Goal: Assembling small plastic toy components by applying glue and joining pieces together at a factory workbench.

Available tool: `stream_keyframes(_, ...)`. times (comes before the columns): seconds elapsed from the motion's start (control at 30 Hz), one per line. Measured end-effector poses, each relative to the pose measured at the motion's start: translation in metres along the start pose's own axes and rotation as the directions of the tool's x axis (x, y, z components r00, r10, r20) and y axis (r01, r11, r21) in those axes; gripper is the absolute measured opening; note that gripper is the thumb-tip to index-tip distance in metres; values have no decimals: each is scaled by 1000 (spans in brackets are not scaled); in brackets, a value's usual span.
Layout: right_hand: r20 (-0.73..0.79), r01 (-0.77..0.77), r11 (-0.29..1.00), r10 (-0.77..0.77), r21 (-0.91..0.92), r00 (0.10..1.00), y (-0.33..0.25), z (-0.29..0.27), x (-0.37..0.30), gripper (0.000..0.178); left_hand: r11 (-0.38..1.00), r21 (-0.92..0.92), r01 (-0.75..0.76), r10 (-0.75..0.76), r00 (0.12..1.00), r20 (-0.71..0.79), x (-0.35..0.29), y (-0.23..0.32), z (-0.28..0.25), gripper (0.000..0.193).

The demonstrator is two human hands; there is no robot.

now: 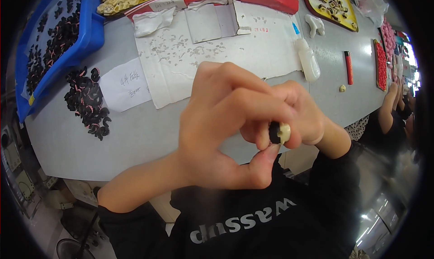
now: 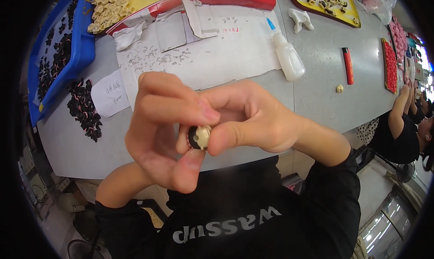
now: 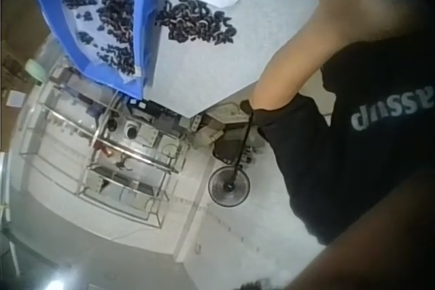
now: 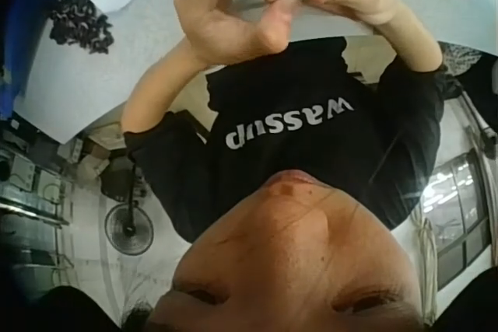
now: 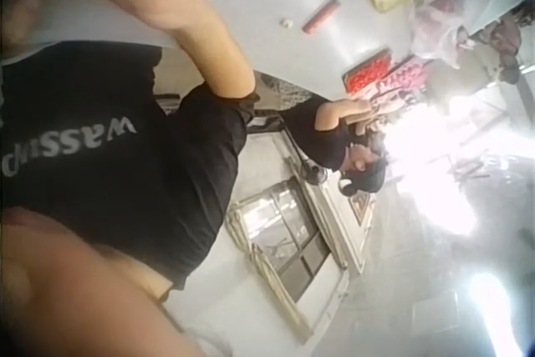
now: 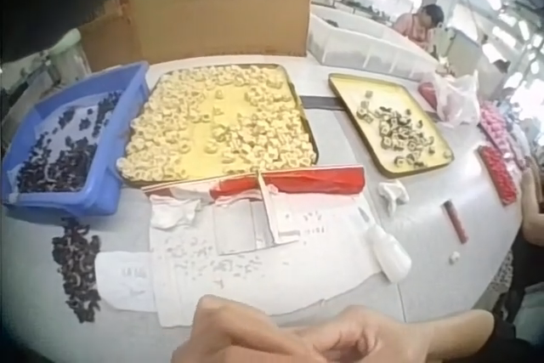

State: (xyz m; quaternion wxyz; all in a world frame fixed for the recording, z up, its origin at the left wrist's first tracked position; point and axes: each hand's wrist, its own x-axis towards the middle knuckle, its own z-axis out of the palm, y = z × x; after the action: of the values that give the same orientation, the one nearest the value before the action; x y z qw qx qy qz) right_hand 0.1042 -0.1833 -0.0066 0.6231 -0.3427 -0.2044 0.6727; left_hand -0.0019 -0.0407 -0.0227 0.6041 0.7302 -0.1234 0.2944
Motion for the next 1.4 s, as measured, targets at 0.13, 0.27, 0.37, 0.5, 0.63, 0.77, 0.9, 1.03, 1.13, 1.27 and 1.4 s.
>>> stream_keyframes(0.13,-4,80,997,-80,15,997,7,1,3,31,1000,3,-21,20,995,93,3,-3,-2,30)
stream_keyframes(0.27,7,123,986,-123,-116,992,10,0,2,28,996,-76,42,-31,990,137,-2,-5,2,30)
stream_keyframes(0.37,-29,103,966,-113,-237,993,9,-1,-1,24,978,-209,8,9,997,79,-7,-7,11,29)
stream_keyframes(0.5,-6,157,810,-195,-565,981,6,-3,0,19,909,-404,106,-110,994,13,-7,-2,14,28)
stream_keyframes(0.63,-141,89,976,-118,-196,983,10,5,-2,22,921,-385,57,-9,992,125,-8,-10,7,28)
stream_keyframes(0.77,-85,122,978,-137,-167,987,13,2,0,26,907,-413,79,-35,993,113,-10,-10,8,29)
stream_keyframes(0.9,-47,170,975,-179,-142,983,17,0,1,28,937,-345,48,-15,995,97,-9,-12,7,28)
stream_keyframes(1.03,-45,138,975,-147,-173,988,13,-2,1,28,962,-270,49,-12,991,135,-6,-11,3,26)
stream_keyframes(1.13,-57,188,970,-199,-152,978,10,1,0,28,953,-300,41,6,988,156,-3,-12,5,25)
stream_keyframes(1.27,-109,69,984,-87,-163,990,0,3,1,22,970,-218,106,-75,987,145,-3,-9,4,24)
stream_keyframes(1.4,-157,16,961,-62,-278,986,-8,5,-1,19,960,-250,123,-100,990,103,-5,-3,11,26)
